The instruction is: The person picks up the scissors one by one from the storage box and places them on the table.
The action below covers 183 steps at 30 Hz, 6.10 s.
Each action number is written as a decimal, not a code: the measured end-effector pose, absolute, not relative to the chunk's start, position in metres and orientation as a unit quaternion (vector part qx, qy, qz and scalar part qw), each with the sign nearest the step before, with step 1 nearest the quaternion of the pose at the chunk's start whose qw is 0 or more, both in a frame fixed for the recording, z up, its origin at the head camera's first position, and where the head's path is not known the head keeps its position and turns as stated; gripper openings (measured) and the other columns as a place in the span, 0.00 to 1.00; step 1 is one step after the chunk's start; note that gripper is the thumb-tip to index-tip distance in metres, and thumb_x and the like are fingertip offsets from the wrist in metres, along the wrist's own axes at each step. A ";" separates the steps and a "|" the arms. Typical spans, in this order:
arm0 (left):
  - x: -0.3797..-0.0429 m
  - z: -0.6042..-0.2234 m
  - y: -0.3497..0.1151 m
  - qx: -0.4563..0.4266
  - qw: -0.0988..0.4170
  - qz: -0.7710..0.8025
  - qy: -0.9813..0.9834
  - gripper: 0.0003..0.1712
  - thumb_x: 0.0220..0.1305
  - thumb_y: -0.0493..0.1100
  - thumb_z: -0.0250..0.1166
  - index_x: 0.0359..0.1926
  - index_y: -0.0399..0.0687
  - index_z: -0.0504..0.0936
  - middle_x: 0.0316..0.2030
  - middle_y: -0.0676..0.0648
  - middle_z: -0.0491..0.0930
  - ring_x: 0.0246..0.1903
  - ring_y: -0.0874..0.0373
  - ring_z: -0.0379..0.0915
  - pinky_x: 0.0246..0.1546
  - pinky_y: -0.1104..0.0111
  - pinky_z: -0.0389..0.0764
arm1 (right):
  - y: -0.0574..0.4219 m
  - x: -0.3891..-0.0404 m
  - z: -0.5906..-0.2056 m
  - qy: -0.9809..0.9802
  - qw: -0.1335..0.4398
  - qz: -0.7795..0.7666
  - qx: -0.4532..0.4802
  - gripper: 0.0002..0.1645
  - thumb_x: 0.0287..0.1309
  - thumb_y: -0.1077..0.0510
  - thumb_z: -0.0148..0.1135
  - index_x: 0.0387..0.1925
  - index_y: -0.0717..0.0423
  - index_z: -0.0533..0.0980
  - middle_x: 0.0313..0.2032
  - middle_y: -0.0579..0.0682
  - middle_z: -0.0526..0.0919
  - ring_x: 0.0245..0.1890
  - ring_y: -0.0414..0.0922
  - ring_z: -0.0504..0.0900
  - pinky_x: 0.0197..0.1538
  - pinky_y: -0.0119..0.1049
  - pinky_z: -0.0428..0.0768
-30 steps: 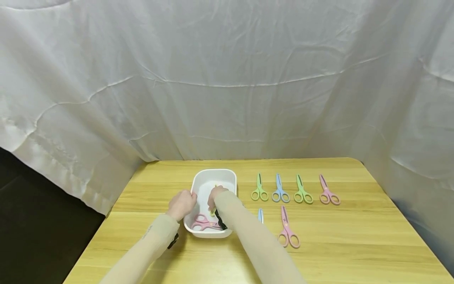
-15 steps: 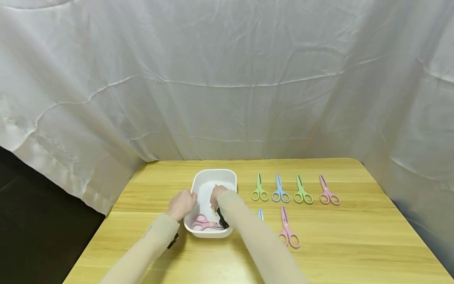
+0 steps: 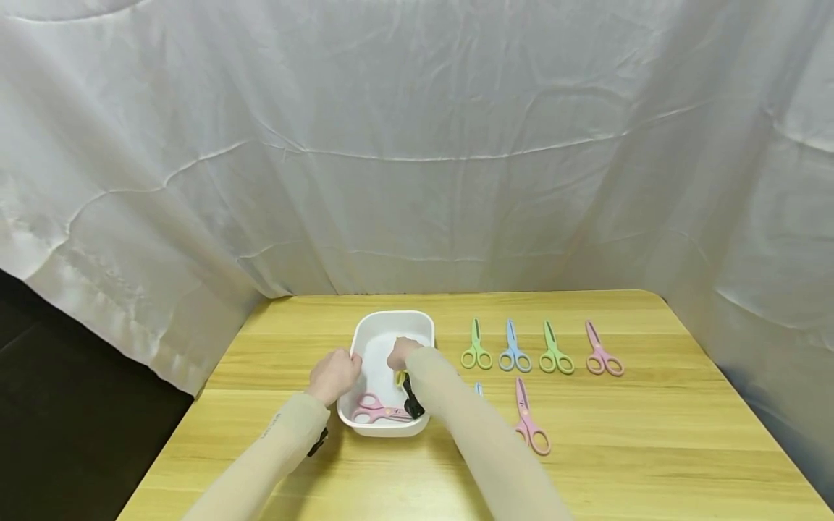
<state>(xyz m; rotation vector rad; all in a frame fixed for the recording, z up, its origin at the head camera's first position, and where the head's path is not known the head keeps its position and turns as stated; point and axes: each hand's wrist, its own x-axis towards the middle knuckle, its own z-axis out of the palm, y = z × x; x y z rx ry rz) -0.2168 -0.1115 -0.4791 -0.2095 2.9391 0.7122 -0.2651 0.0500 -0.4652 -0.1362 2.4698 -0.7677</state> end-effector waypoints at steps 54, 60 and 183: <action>-0.221 -0.483 -0.111 -0.075 0.064 0.213 0.972 0.24 0.73 0.52 0.48 0.22 0.45 0.75 0.21 0.45 0.77 0.21 0.54 0.74 0.21 0.66 0.69 | 0.071 -0.254 -0.439 0.840 0.209 -0.497 -0.060 0.13 0.65 0.61 0.53 0.46 0.66 0.73 0.19 0.46 0.76 0.16 0.36 0.67 0.21 0.26 0.64; -0.220 -0.482 -0.112 -0.071 0.064 0.221 0.971 0.24 0.73 0.51 0.48 0.22 0.46 0.75 0.21 0.45 0.77 0.21 0.54 0.74 0.20 0.67 0.69 | 0.076 -0.250 -0.437 0.822 0.214 -0.524 -0.064 0.11 0.64 0.62 0.52 0.44 0.65 0.72 0.18 0.46 0.76 0.15 0.36 0.66 0.20 0.26 0.62; -0.219 -0.483 -0.111 -0.061 0.050 0.214 0.974 0.23 0.73 0.50 0.47 0.21 0.47 0.73 0.19 0.46 0.74 0.21 0.54 0.72 0.21 0.66 0.67 | 0.211 -0.208 -0.476 0.735 0.205 -0.644 -0.050 0.23 0.74 0.57 0.49 0.58 0.73 0.65 0.28 0.45 0.75 0.28 0.37 0.76 0.38 0.30 0.77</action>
